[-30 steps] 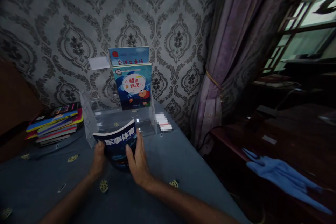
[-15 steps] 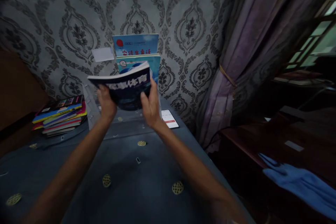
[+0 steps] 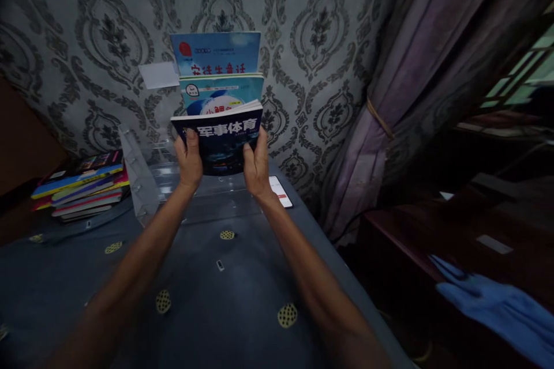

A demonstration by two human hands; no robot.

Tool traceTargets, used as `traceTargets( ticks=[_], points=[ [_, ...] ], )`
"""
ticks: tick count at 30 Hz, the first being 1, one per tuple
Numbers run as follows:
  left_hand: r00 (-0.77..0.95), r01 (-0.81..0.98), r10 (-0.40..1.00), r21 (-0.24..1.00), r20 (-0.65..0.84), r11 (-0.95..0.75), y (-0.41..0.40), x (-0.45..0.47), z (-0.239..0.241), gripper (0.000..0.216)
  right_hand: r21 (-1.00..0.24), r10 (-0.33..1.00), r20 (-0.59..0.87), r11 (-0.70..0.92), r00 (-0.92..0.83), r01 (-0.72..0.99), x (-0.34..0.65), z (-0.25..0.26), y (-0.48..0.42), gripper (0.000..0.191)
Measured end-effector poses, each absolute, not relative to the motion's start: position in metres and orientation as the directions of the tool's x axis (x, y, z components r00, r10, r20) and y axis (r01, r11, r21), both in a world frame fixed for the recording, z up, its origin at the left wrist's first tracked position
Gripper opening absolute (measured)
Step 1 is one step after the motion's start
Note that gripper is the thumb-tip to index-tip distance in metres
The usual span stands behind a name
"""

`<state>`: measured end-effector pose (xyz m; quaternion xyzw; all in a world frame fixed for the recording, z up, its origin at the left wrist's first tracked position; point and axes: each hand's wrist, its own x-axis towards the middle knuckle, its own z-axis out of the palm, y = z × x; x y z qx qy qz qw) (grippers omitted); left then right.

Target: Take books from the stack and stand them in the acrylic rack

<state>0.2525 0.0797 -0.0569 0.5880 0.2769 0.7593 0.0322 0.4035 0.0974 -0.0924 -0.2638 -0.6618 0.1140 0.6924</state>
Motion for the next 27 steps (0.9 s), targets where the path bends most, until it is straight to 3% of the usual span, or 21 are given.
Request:
traceTargets(
  ticks=[8, 12, 16, 22, 27],
  points=[
    [-0.259, 0.374, 0.426, 0.496, 0.867, -0.784, 0.086, 0.246, -0.075, 0.054, -0.463, 0.463, 0.885, 0.859, 0.057, 0.216, 0.413, -0.097, 0.108, 0.047],
    [-0.199, 0.683, 0.528, 0.503, 0.826, -0.53, 0.069, 0.235, -0.077, 0.04, -0.479, 0.494, 0.868, 0.816, 0.037, 0.323, 0.428, -0.087, 0.108, 0.033],
    [-0.107, 0.899, 0.669, 0.36, 0.736, -0.252, 0.047, 0.223, -0.073, 0.028, -0.541, 0.576, 0.817, 0.763, 0.007, 0.352, 0.44, -0.081, 0.108, 0.024],
    [-0.045, 0.96, 0.804, 0.247, 0.592, -0.128, 0.042, 0.215, -0.07, 0.018, -0.634, 0.671, 0.741, 0.698, 0.006, 0.334, 0.441, -0.083, 0.11, 0.018],
    [-0.093, 0.928, 0.824, 0.349, 0.558, -0.132, 0.043, 0.231, -0.073, 0.017, -0.725, 0.735, 0.677, 0.66, 0.03, 0.196, 0.444, -0.082, 0.114, 0.012]
  ],
)
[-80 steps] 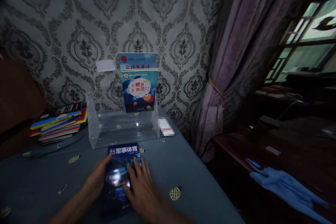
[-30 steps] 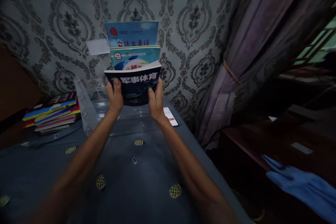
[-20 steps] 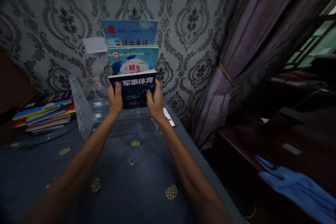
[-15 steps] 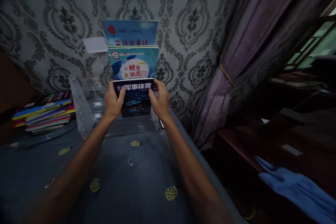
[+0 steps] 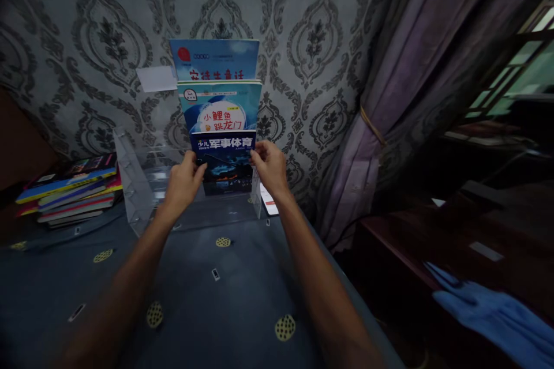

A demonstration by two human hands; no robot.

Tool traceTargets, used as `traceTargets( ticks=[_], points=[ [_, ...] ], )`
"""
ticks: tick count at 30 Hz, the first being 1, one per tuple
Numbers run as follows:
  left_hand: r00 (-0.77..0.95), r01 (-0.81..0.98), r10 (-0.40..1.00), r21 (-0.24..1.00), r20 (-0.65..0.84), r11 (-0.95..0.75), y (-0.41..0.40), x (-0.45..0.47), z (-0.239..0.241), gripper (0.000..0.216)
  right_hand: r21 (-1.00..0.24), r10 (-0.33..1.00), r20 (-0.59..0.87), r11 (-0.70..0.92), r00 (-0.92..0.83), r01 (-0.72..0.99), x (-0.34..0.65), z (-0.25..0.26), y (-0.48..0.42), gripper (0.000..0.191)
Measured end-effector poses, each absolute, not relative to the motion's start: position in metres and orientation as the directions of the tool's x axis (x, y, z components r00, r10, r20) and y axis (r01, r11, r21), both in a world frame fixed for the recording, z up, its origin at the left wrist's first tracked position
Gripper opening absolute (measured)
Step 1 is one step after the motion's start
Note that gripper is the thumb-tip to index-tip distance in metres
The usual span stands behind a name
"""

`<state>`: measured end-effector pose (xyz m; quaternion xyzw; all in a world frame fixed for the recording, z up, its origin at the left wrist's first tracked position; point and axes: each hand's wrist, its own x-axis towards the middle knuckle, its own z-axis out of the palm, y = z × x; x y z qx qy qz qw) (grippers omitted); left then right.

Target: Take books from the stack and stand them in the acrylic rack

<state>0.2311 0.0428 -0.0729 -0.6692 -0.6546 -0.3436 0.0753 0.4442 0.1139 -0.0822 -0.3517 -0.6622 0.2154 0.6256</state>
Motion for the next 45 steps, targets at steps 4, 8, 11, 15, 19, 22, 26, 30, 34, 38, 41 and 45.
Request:
traceTargets(
  ticks=[4, 8, 11, 15, 19, 22, 26, 30, 34, 38, 41, 45],
  points=[
    [-0.102, 0.94, 0.85, 0.329, 0.517, -0.087, 0.038, 0.244, -0.072, 0.023, -0.711, 0.727, 0.685, 0.654, 0.042, 0.259, 0.452, -0.081, 0.117, 0.011],
    [-0.107, 0.971, 0.866, 0.237, 0.489, -0.014, 0.036, 0.245, -0.071, 0.027, -0.654, 0.699, 0.715, 0.658, 0.022, 0.373, 0.455, -0.08, 0.116, 0.013],
    [-0.111, 0.978, 0.875, 0.208, 0.472, 0.012, 0.035, 0.245, -0.07, 0.028, -0.634, 0.684, 0.729, 0.657, 0.03, 0.408, 0.454, -0.08, 0.114, 0.016],
    [-0.137, 0.975, 0.875, 0.22, 0.465, 0.036, 0.033, 0.246, -0.067, 0.028, -0.632, 0.677, 0.735, 0.662, 0.041, 0.403, 0.454, -0.079, 0.111, 0.021],
    [-0.145, 0.972, 0.862, 0.235, 0.485, 0.031, 0.031, 0.246, -0.065, 0.029, -0.63, 0.673, 0.739, 0.667, 0.042, 0.399, 0.454, -0.08, 0.112, 0.025],
    [-0.144, 0.97, 0.862, 0.243, 0.486, 0.026, 0.033, 0.244, -0.066, 0.028, -0.634, 0.671, 0.739, 0.663, 0.06, 0.399, 0.453, -0.082, 0.114, 0.026],
    [-0.164, 0.97, 0.878, 0.236, 0.45, 0.06, 0.037, 0.243, -0.07, 0.028, -0.643, 0.68, 0.731, 0.657, 0.061, 0.394, 0.45, -0.087, 0.119, 0.026],
    [-0.177, 0.97, 0.878, 0.231, 0.445, 0.078, 0.04, 0.241, -0.072, 0.028, -0.667, 0.694, 0.716, 0.647, 0.078, 0.369, 0.448, -0.095, 0.127, 0.03],
    [-0.173, 0.972, 0.874, 0.222, 0.454, 0.077, 0.041, 0.24, -0.074, 0.029, -0.71, 0.719, 0.689, 0.643, 0.095, 0.287, 0.446, -0.101, 0.134, 0.034],
    [-0.176, 0.966, 0.863, 0.253, 0.474, 0.057, 0.042, 0.24, -0.076, 0.027, -0.713, 0.721, 0.687, 0.643, 0.092, 0.281, 0.446, -0.102, 0.137, 0.034],
    [-0.215, 0.942, 0.837, 0.334, 0.504, 0.04, 0.043, 0.242, -0.078, 0.025, -0.706, 0.718, 0.691, 0.643, 0.087, 0.297, 0.447, -0.102, 0.137, 0.035],
    [-0.243, 0.926, 0.807, 0.377, 0.538, 0.027, 0.044, 0.245, -0.081, 0.032, -0.691, 0.712, 0.698, 0.643, 0.073, 0.329, 0.448, -0.101, 0.136, 0.033]
  ],
)
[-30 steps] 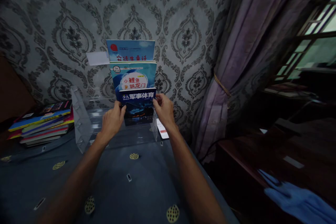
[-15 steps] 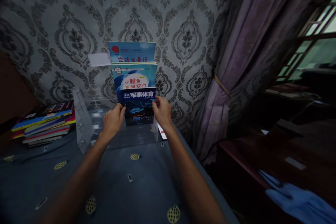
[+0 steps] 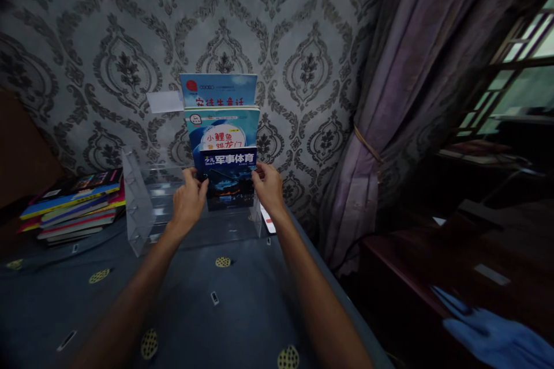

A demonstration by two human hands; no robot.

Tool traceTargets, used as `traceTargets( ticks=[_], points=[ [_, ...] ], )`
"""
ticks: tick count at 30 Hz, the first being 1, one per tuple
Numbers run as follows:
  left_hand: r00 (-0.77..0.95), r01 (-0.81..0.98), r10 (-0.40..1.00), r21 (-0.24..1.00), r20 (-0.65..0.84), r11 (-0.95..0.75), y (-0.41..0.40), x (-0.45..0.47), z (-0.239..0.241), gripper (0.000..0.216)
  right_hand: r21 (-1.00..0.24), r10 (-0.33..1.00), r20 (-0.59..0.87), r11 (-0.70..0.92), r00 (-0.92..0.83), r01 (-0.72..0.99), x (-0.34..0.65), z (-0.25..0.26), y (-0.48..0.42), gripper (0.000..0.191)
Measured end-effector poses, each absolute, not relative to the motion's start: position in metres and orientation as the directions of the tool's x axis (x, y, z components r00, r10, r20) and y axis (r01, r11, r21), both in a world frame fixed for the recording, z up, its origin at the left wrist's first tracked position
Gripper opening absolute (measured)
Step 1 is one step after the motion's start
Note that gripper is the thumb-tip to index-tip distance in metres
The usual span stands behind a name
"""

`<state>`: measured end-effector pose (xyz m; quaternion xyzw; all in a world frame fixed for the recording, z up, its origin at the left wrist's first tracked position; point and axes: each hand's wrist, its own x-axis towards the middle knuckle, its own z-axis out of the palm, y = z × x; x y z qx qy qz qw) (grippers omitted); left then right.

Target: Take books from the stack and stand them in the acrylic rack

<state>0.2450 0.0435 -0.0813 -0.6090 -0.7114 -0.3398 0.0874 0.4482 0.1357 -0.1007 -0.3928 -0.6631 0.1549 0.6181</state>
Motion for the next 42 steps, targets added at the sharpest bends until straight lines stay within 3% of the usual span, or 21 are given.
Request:
traceTargets(
  ticks=[23, 36, 42],
  points=[
    [-0.149, 0.932, 0.738, 0.342, 0.658, -0.116, 0.025, 0.246, -0.063, 0.034, -0.605, 0.674, 0.739, 0.652, 0.017, 0.458, 0.464, -0.063, 0.103, 0.037],
    [-0.086, 0.923, 0.732, 0.331, 0.675, -0.196, 0.004, 0.249, -0.044, 0.037, -0.558, 0.601, 0.793, 0.651, 0.1, 0.515, 0.465, -0.033, 0.064, 0.038],
    [-0.199, 0.878, 0.521, 0.388, 0.83, -0.282, 0.012, 0.183, -0.033, 0.032, -0.532, 0.527, 0.834, 0.688, 0.164, 0.493, 0.454, -0.018, 0.026, 0.028]
  ],
)
